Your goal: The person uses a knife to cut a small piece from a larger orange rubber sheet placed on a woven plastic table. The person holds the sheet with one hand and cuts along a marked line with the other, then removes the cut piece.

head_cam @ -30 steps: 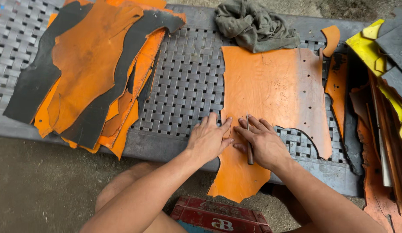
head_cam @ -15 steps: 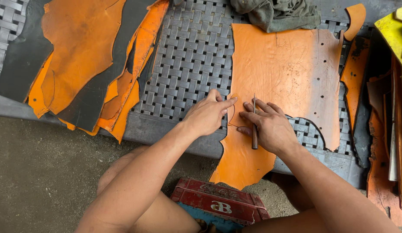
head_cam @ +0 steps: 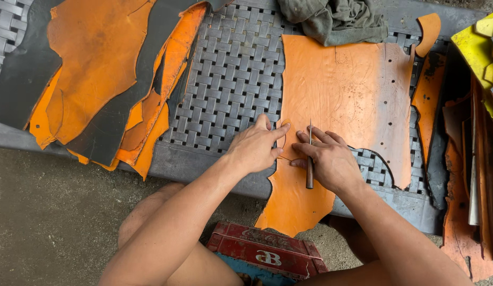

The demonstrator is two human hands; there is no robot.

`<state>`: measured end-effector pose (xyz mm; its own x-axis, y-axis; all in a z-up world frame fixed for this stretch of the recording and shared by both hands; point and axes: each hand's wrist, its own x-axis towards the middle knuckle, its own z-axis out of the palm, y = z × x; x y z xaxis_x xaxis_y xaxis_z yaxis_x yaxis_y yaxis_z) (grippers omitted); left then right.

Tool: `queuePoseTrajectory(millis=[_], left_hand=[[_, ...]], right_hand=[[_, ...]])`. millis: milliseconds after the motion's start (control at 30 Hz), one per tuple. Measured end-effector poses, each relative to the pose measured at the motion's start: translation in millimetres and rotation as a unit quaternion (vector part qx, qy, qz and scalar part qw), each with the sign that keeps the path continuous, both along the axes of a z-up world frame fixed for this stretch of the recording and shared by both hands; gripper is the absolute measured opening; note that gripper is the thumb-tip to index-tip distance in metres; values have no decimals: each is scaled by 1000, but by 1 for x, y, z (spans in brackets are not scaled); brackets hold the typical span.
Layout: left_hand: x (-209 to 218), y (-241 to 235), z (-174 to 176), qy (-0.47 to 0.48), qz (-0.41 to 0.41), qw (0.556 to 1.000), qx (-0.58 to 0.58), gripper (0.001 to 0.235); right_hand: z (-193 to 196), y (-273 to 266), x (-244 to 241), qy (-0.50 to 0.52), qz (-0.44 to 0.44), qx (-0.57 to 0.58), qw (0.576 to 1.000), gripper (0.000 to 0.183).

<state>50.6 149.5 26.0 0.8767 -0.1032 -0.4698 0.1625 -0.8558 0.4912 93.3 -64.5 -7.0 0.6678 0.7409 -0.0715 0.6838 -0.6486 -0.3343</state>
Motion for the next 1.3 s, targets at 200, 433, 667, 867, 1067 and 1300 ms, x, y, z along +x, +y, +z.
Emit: queuePoseTrajectory(millis=[200, 433, 667, 867, 1067, 1300], left_hand=[[-10, -9, -2, -46, -21, 998, 28, 61], [-13, -11, -12, -71, -42, 995, 58, 63], [-13, -10, -15, -63, -49, 995, 65, 62], [-12, -10, -17, -50, -47, 996, 57, 61], [-14, -10, -19, -70, -50, 994, 62, 61], [-14, -10, -20, -65, -48, 995, 62, 60]], right_hand=[[-3, 1, -5, 3, -7, 1, 1000, 44], [-5, 1, -3, 9, -14, -1, 1000, 47], [-6, 3, -6, 9, -21, 3, 1000, 47], [-4, 5, -7, 21, -25, -8, 999, 49], [-3, 6, -6, 36, -32, -25, 999, 51], [-5, 4, -8, 24, -29, 2, 999, 51]])
